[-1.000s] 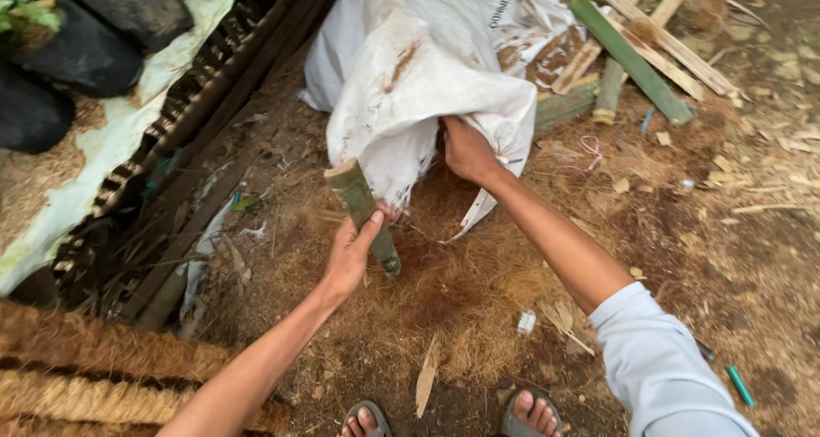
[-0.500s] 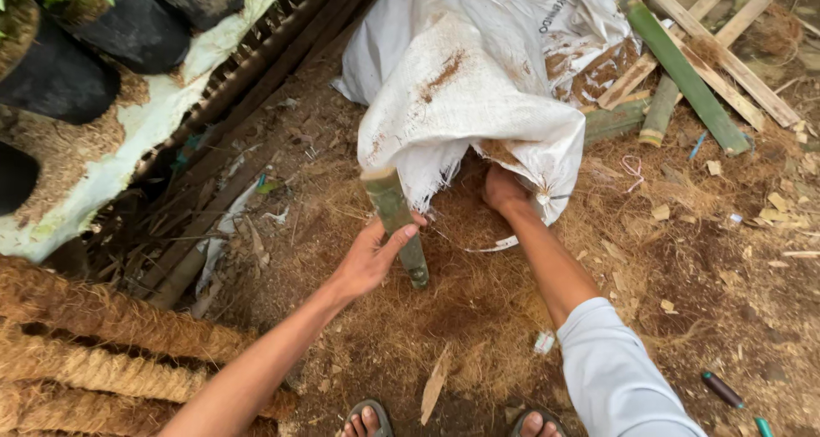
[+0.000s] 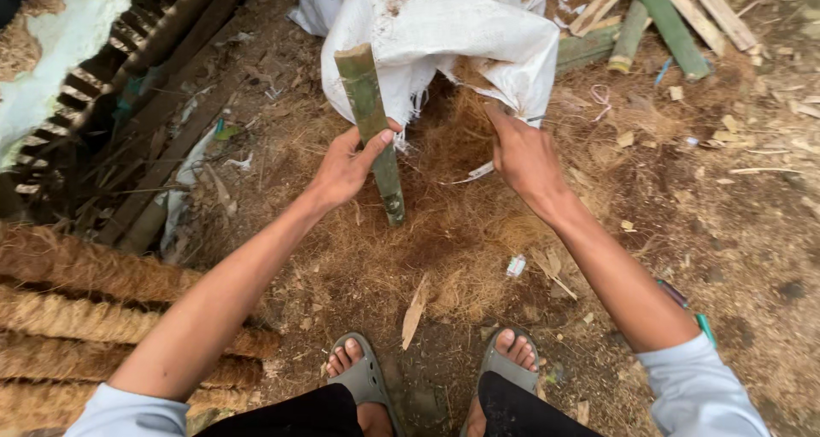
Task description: The person sits on the ground and makes a coconut-fiber brush. They pull handfuls of coir fiber from a white sack, wrap the fiber around a bamboo stick, and tie it in place with string, rotating the stick to build up an even fiber layer along its length.
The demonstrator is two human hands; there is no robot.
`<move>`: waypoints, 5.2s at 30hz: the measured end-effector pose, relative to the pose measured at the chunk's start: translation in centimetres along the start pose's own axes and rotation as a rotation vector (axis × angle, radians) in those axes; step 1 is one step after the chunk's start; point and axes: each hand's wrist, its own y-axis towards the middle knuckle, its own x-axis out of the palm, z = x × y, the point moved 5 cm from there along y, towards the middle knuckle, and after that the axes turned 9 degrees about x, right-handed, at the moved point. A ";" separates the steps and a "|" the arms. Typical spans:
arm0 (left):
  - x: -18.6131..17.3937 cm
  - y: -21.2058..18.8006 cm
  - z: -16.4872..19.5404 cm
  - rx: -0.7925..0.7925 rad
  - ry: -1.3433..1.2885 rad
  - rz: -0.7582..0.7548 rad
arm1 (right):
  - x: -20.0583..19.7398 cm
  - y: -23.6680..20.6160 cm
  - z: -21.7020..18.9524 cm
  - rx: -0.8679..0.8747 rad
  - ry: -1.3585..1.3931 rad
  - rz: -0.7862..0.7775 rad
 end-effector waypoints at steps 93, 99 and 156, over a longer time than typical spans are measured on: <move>7.7 6.6 3.1 0.258 -0.171 -0.112 | -5.2 1.5 -0.6 0.171 0.378 -0.371; 7.8 6.4 2.5 0.140 -0.136 -0.125 | -6.9 2.7 0.7 0.368 0.641 -0.245; 10.2 5.3 2.2 0.278 -0.322 -0.295 | -10.7 3.7 -2.9 -0.125 0.595 0.112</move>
